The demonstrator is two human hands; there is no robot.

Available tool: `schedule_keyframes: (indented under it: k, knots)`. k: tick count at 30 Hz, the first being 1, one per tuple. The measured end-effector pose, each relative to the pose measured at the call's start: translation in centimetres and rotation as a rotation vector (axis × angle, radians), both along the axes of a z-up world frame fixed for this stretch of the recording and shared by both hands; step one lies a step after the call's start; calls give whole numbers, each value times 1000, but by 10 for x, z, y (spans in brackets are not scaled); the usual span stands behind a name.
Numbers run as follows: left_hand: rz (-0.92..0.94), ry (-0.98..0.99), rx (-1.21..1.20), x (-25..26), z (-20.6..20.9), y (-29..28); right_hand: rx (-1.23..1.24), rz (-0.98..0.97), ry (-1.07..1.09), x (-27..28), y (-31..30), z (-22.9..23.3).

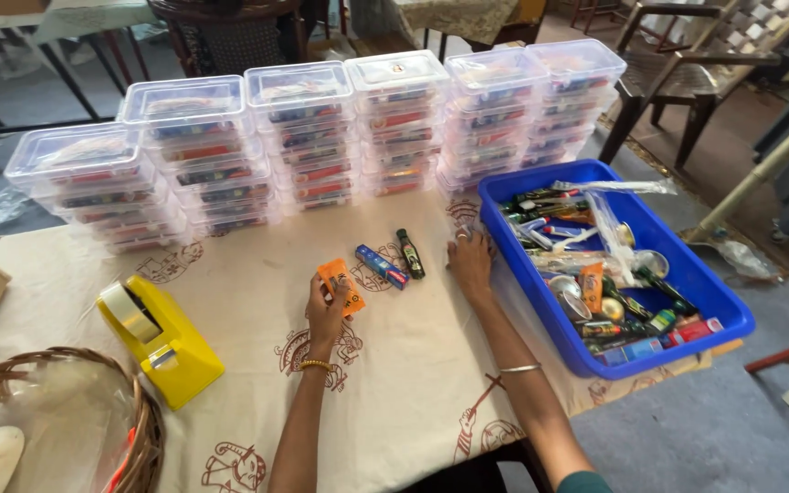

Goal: The person packs various small toiletry and stationary items including small bottles, tubes, and a box of matches into clear plastic bags, and then places the bags into clear plastic bins.

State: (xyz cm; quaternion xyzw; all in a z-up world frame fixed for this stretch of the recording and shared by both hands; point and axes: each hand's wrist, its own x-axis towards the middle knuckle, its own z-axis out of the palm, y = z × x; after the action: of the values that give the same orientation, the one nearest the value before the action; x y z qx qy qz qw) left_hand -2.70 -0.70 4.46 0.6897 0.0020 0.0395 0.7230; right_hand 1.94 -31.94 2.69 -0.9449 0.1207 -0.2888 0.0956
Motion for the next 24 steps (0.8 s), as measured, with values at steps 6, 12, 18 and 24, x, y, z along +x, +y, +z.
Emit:
schedule_keyframes:
  k: [6, 12, 18, 24]
  knots:
    - [-94, -130, 90, 7, -12, 0, 144, 337, -422, -9, -1, 20]
    - [-133, -233, 134, 9, -27, -6, 71, 753, -620, -28, 53, 6]
    - [-219, -421, 56, 27, -105, -27, -33, 1044, -261, -83, 133, 48]
    - [-318, -193, -88, 22, -78, -34, -179, 921, -299, -77, 122, 37]
